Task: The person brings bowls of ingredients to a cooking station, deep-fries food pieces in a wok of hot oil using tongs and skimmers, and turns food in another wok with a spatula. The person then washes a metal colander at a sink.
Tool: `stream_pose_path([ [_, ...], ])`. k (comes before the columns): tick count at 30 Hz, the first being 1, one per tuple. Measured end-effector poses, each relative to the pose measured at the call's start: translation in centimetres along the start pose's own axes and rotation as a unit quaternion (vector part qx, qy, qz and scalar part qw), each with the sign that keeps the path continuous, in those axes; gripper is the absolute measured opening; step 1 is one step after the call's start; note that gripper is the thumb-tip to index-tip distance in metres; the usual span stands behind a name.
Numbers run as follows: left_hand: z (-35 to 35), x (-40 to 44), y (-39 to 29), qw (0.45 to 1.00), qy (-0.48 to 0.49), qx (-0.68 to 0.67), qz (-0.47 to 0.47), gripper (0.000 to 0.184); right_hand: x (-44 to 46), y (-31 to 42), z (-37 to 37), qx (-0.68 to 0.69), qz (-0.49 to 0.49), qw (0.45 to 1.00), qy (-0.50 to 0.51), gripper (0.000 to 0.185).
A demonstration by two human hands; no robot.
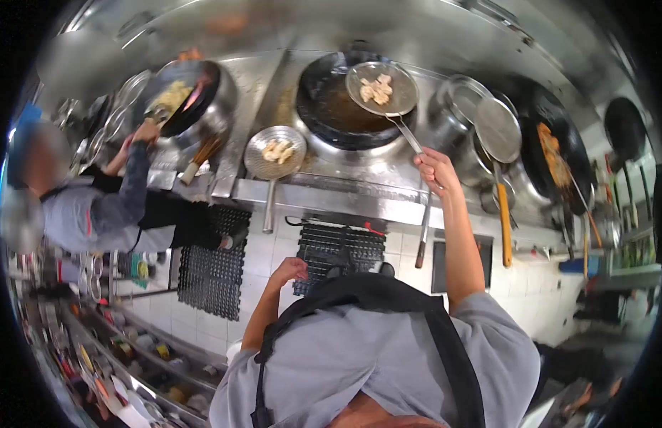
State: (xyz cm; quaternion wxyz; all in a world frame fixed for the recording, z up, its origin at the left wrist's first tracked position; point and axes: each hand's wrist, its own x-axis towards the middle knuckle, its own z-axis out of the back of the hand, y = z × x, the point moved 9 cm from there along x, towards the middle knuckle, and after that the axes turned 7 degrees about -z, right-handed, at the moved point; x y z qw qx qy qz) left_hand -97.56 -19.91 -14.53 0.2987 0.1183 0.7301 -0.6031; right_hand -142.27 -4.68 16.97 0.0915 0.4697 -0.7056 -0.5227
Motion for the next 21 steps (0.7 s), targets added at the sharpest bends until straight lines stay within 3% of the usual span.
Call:
stream_pose_path([
  [3, -2.5, 2.3, -2.6, 0.998, 0.044, 0.037, -0.012, 0.016, -3.9, 2.3, 2.5, 0.05, 0.049, 0.997, -0.018, 0.024],
  [7, -7.3, 2.4, -5.9, 0.992, 0.114, 0.021, -0.045, 0.018, -10.3, 4.1, 8.2, 0.102, 0.13, 0.979, -0.122, 0.033],
  [9, -9.8, 1.4, -8.4, 0.991, 0.132, 0.002, -0.037, 0.019, -13.7, 5.0, 11.3, 0.029, 0.138, 0.971, -0.195, 0.038],
  [10, -10.9, 2.0, -7.9, 0.988, 0.146, -0.016, -0.04, 0.019, -15.6, 5.5, 13.6, -0.064, 0.125, 0.949, -0.282, 0.036],
  [11, -10.6, 2.7, -6.8, 0.988, 0.144, -0.041, -0.043, 0.019, -16.3, 5.0, 17.3, -0.119, 0.084, 0.943, -0.298, 0.034],
  [12, -9.8, 2.4, -6.0, 0.988, 0.134, -0.067, -0.048, 0.019, -17.2, 5.6, 18.6, -0.152, 0.108, 0.942, -0.278, 0.03],
  [14, -8.1, 0.0, -8.1, 0.995, 0.023, -0.074, -0.059, 0.018, -19.1, 6.1, 19.9, -0.101, 0.125, 0.943, -0.293, 0.019],
  [16, -3.8, -0.8, -6.7, 0.977, -0.121, -0.161, -0.07, 0.021, -19.3, 5.5, 20.7, -0.011, 0.134, 0.957, -0.257, 0.021],
  [18, 1.7, -1.8, -3.1, 0.815, -0.239, -0.513, -0.127, 0.021, -19.0, 4.3, 22.1, -0.007, 0.137, 0.963, -0.233, 0.021],
  [20, 3.5, -4.0, -2.0, 0.747, -0.332, -0.564, -0.12, 0.02, -19.4, 4.2, 23.7, 0.012, 0.155, 0.96, -0.234, 0.023],
  [21, 3.4, -4.6, -1.8, 0.758, -0.334, -0.548, -0.117, 0.019, -19.6, 3.9, 23.9, 0.027, 0.16, 0.958, -0.238, 0.025],
])
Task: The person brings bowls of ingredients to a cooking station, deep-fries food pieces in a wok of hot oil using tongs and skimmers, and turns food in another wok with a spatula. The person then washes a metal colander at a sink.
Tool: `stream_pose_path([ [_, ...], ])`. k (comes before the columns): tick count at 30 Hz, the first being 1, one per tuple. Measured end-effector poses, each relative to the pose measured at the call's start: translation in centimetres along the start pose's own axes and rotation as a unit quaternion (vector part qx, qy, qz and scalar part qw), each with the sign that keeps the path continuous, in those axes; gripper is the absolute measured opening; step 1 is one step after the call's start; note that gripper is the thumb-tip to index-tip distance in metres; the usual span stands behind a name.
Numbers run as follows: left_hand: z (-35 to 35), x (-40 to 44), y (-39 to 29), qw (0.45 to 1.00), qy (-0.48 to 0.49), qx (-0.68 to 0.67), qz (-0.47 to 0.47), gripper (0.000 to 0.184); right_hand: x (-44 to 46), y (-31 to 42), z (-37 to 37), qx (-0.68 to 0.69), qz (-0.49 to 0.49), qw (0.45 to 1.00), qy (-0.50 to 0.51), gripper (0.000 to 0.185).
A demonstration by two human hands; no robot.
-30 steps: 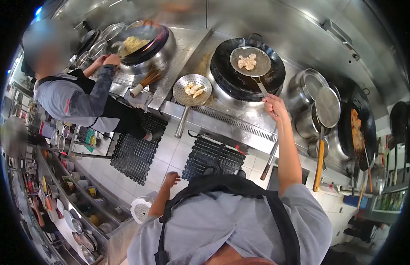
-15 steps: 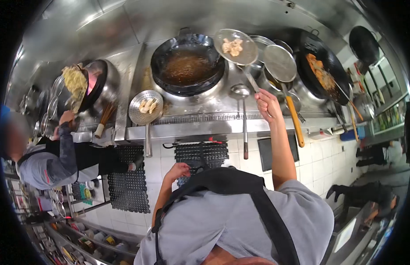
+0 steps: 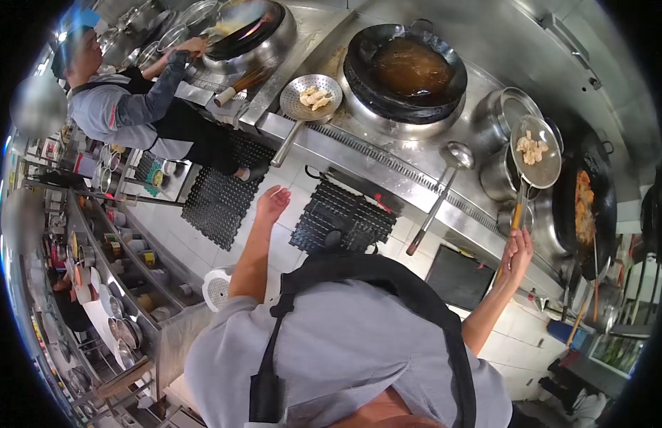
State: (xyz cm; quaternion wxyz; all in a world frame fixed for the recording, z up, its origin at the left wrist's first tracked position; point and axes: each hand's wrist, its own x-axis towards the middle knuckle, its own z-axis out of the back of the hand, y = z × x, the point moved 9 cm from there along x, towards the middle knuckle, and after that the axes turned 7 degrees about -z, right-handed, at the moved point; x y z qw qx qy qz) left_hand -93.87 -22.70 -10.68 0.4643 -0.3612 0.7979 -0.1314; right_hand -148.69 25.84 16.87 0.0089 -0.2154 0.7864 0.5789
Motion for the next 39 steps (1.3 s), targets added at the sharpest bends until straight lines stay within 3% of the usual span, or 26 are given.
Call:
stream_pose_path([
  [2, 0.6, -0.8, -0.1, 0.999, 0.013, 0.045, -0.002, 0.017, 0.2, -0.8, 0.7, 0.041, -0.016, 0.999, -0.028, 0.035],
  [4, 2.0, -0.5, 2.9, 0.994, 0.057, 0.087, 0.022, 0.017, 3.4, -2.8, 2.3, 0.018, -0.032, 0.999, 0.035, 0.043],
  [5, 1.9, -1.5, 4.2, 0.985, 0.085, 0.148, 0.011, 0.014, 4.4, -3.4, 3.0, 0.027, -0.037, 0.999, 0.016, 0.037],
  [6, 3.0, -1.2, 6.6, 0.981, 0.102, 0.158, 0.055, 0.011, 5.2, -3.6, 3.2, 0.007, -0.04, 0.999, -0.009, 0.033],
  [7, 3.1, -2.2, 8.4, 0.97, 0.103, 0.204, 0.086, 0.011, 4.7, -3.0, 2.6, -0.123, -0.053, 0.991, -0.026, 0.034],
  [8, 3.6, -3.3, 9.4, 0.957, 0.098, 0.25, 0.112, 0.01, 5.1, -3.2, 2.0, -0.151, -0.064, 0.986, 0.006, 0.035],
  [9, 4.7, -2.7, 11.2, 0.922, 0.191, 0.304, 0.145, 0.014, 4.8, -1.4, 2.8, -0.316, 0.015, 0.947, -0.052, 0.034],
  [10, 4.9, -4.0, 11.2, 0.919, 0.172, 0.327, 0.134, 0.014, 4.1, 0.0, 2.3, -0.47, 0.089, 0.873, -0.101, 0.032],
  [11, 5.5, -5.7, 11.0, 0.917, 0.148, 0.349, 0.123, 0.015, 3.2, 1.1, 1.1, -0.608, 0.158, 0.766, -0.14, 0.031],
  [12, 6.8, -6.0, 11.2, 0.905, 0.141, 0.379, 0.135, 0.015, -2.7, 4.9, -4.5, -0.643, 0.365, 0.627, -0.244, 0.028],
  [14, 9.1, -5.5, 11.9, 0.878, 0.131, 0.433, 0.156, 0.015, -5.3, 3.4, -8.7, -0.587, 0.339, 0.719, -0.152, 0.024],
  [15, 9.7, -5.7, 11.4, 0.89, 0.118, 0.411, 0.156, 0.015, -6.4, 2.0, -10.2, -0.556, 0.32, 0.76, -0.106, 0.022],
  [17, 10.2, -6.0, 10.7, 0.908, 0.102, 0.371, 0.163, 0.014, -8.1, -2.7, -12.9, -0.616, 0.328, 0.715, -0.043, 0.017],
  [18, 11.3, -4.8, 10.7, 0.881, 0.097, 0.437, 0.152, 0.013, -7.7, -6.1, -12.6, -0.607, 0.259, 0.751, -0.014, 0.015],
  [19, 11.9, -4.3, 10.4, 0.889, 0.094, 0.421, 0.152, 0.013, -7.5, -10.0, -11.7, -0.594, 0.185, 0.783, 0.011, 0.013],
  [21, 12.4, -3.1, 10.1, 0.903, 0.088, 0.39, 0.157, 0.013, -8.4, -18.4, -11.1, -0.624, 0.072, 0.76, 0.166, 0.011],
  [23, 11.7, -1.8, 9.6, 0.896, 0.084, 0.408, 0.156, 0.015, -9.7, -22.2, -9.4, -0.583, -0.008, 0.785, 0.208, 0.013],
  [26, 11.0, -1.3, 8.6, 0.898, 0.104, 0.411, 0.12, 0.017, -11.5, -21.5, -9.1, -0.611, -0.033, 0.765, 0.202, 0.02],
  [29, 11.0, -0.3, 8.5, 0.867, 0.068, 0.469, 0.154, 0.016, -10.3, -16.3, -8.6, -0.566, 0.018, 0.809, 0.157, 0.02],
  [30, 10.9, 0.5, 8.9, 0.837, 0.157, 0.503, 0.149, 0.018, -9.2, -12.2, -7.5, -0.543, 0.05, 0.834, 0.085, 0.02],
  [32, 6.4, -0.8, 9.6, 0.817, 0.229, 0.495, 0.188, 0.02, -8.4, -3.0, -6.5, -0.436, 0.07, 0.895, -0.066, 0.022],
  [34, -1.5, -3.0, 10.8, 0.787, 0.321, 0.484, 0.206, 0.023, -7.5, 3.7, -3.7, -0.522, 0.16, 0.817, -0.187, 0.033],
  [37, -11.2, -3.5, 15.7, 0.736, 0.444, 0.479, 0.18, 0.026, -3.6, 4.4, 4.1, -0.74, 0.227, 0.6, -0.204, 0.038],
  [39, -20.4, -7.1, 17.9, 0.696, 0.522, 0.462, 0.174, 0.032, -0.9, 0.8, 9.6, -0.712, 0.105, 0.668, -0.187, 0.039],
])
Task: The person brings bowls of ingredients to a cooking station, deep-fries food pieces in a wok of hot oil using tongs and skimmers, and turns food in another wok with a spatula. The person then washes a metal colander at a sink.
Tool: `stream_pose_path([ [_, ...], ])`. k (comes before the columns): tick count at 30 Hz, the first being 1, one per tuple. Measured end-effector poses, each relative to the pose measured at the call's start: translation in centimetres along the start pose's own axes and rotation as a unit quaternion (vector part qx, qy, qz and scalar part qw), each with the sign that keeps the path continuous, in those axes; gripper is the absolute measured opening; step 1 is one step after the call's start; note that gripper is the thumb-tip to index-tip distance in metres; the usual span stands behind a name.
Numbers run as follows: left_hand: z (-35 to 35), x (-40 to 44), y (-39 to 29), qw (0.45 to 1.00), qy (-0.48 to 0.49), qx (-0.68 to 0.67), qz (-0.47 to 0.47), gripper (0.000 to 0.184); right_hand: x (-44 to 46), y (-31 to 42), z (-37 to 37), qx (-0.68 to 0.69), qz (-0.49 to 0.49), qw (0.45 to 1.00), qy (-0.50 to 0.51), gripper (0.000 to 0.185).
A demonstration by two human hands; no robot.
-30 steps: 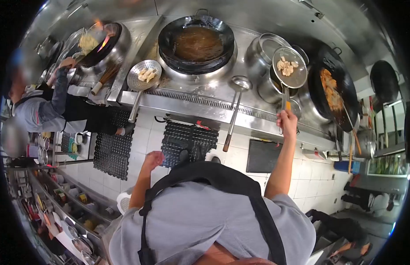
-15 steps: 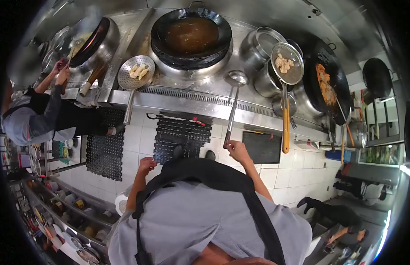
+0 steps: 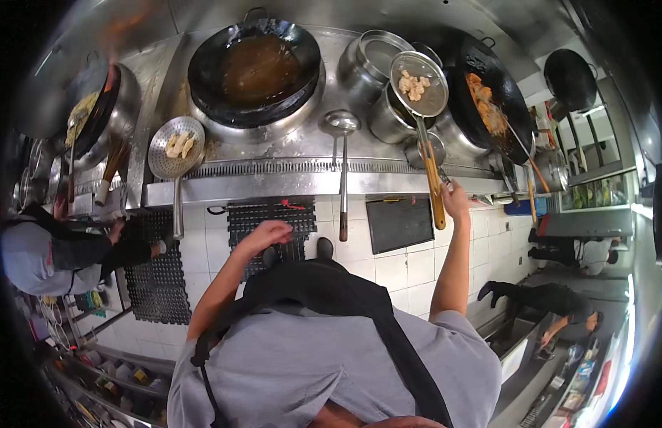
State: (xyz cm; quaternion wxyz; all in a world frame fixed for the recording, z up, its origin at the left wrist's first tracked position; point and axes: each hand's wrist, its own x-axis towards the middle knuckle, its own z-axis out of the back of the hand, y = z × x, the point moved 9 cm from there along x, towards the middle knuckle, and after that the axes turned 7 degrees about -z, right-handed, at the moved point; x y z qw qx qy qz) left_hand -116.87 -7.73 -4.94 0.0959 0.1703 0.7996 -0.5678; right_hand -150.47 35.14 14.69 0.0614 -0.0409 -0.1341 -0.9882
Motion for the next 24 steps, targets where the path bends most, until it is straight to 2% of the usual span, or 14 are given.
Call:
stream_pose_path([
  [1, -3.2, 2.2, -3.8, 0.998, 0.05, -0.016, -0.022, 0.036, 0.4, -1.7, -1.5, 0.024, -0.04, 0.997, 0.055, 0.04],
  [2, -5.8, 5.0, -5.3, 0.993, 0.096, -0.062, -0.003, 0.038, 0.0, -1.5, -2.0, 0.115, -0.073, 0.983, 0.122, 0.04],
  [4, -11.8, 9.4, -9.1, 0.975, 0.166, -0.147, 0.027, 0.045, -3.1, 2.9, -1.1, 0.292, -0.132, 0.913, 0.254, 0.04],
  [6, -16.8, 14.7, -11.4, 0.955, 0.191, -0.223, 0.032, 0.06, -3.9, 3.6, -1.3, 0.311, -0.171, 0.874, 0.333, 0.039],
  [9, -22.5, 20.9, -14.0, 0.948, 0.126, -0.278, 0.086, 0.07, -0.8, 1.4, -2.5, 0.37, -0.162, 0.866, 0.294, 0.032],
  [10, -24.2, 22.6, -15.2, 0.94, 0.148, -0.301, 0.065, 0.069, 1.1, 1.1, -3.1, 0.39, -0.158, 0.863, 0.279, 0.031],
  [11, -25.5, 23.7, -15.5, 0.925, 0.141, -0.347, 0.068, 0.064, 2.9, 0.4, -4.4, 0.444, -0.198, 0.827, 0.282, 0.027],
  [12, -26.8, 24.1, -16.4, 0.907, 0.134, -0.393, 0.07, 0.059, 5.4, 0.2, -5.5, 0.502, -0.19, 0.8, 0.268, 0.025],
  [14, -27.3, 26.7, -16.4, 0.934, 0.075, -0.348, 0.018, 0.043, 10.0, -0.3, -8.0, 0.608, -0.177, 0.735, 0.241, 0.023],
  [17, -26.9, 27.1, -18.5, 0.939, 0.034, -0.34, -0.029, 0.029, 15.6, -0.8, -12.5, 0.668, -0.249, 0.664, 0.226, 0.021],
  [20, -24.8, 23.5, -22.0, 0.943, 0.015, -0.33, -0.051, 0.035, 18.9, 1.0, -15.1, 0.67, -0.285, 0.65, 0.219, 0.019],
  [22, -23.0, 19.5, -23.7, 0.945, 0.006, -0.321, -0.06, 0.04, 21.4, 1.3, -16.1, 0.64, -0.268, 0.706, 0.142, 0.018],
  [23, -21.6, 17.7, -24.3, 0.946, 0.005, -0.315, -0.074, 0.044, 21.9, 1.1, -16.6, 0.638, -0.296, 0.7, 0.122, 0.016],
  [24, -20.2, 15.4, -25.4, 0.948, -0.002, -0.303, -0.095, 0.047, 23.0, 1.0, -17.1, 0.632, -0.269, 0.72, 0.096, 0.015],
])
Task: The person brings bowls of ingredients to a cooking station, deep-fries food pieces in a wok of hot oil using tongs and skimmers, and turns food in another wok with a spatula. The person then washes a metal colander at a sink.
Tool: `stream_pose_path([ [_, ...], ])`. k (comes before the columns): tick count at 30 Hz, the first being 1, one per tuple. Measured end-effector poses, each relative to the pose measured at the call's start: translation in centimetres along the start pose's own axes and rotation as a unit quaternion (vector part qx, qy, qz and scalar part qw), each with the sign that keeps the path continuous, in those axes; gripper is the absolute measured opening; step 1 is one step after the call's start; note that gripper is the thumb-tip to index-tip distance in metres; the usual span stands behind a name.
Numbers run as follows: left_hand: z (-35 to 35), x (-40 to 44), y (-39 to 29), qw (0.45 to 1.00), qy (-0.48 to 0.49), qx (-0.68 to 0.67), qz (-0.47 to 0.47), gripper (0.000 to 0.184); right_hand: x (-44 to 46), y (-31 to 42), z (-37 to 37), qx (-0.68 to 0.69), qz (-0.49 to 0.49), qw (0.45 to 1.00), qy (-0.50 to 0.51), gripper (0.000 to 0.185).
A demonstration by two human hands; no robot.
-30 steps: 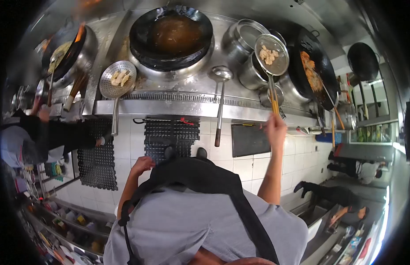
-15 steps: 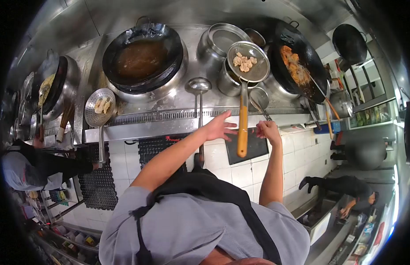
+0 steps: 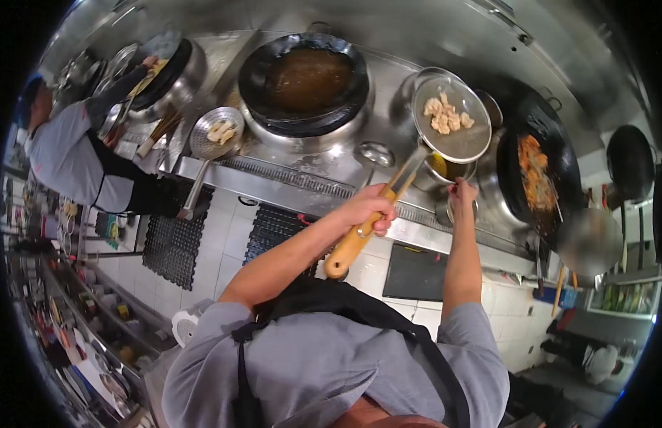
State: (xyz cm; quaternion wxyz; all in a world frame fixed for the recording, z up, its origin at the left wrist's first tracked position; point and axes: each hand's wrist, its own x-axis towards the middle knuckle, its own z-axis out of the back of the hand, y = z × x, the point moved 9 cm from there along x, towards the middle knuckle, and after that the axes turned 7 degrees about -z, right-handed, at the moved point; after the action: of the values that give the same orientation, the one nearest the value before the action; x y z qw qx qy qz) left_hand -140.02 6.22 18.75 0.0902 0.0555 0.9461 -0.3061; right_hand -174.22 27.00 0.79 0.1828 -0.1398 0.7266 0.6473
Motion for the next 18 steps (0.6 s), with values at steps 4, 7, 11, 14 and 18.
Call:
stream_pose_path([
  [4, 3.1, -8.6, -9.0, 0.993, -0.04, 0.077, -0.084, 0.068, -2.0, 4.6, -4.1, -0.1, 0.08, 0.992, -0.016, 0.019],
  [7, 6.3, -15.7, -15.9, 0.961, -0.158, 0.161, -0.158, 0.071, -4.2, 8.5, -7.7, -0.198, 0.149, 0.968, 0.027, 0.022],
  [11, 9.5, -24.4, -22.6, 0.91, -0.236, 0.257, -0.226, 0.062, -8.6, 13.7, -12.2, -0.335, 0.207, 0.919, 0.03, 0.02],
  [14, 12.8, -28.9, -25.2, 0.895, -0.264, 0.274, -0.233, 0.059, -12.1, 17.9, -16.9, -0.429, 0.284, 0.857, 0.03, 0.016],
  [18, 16.6, -31.7, -26.8, 0.907, -0.256, 0.227, -0.246, 0.056, -17.9, 22.4, -26.0, -0.595, 0.355, 0.721, 0.022, 0.017],
])
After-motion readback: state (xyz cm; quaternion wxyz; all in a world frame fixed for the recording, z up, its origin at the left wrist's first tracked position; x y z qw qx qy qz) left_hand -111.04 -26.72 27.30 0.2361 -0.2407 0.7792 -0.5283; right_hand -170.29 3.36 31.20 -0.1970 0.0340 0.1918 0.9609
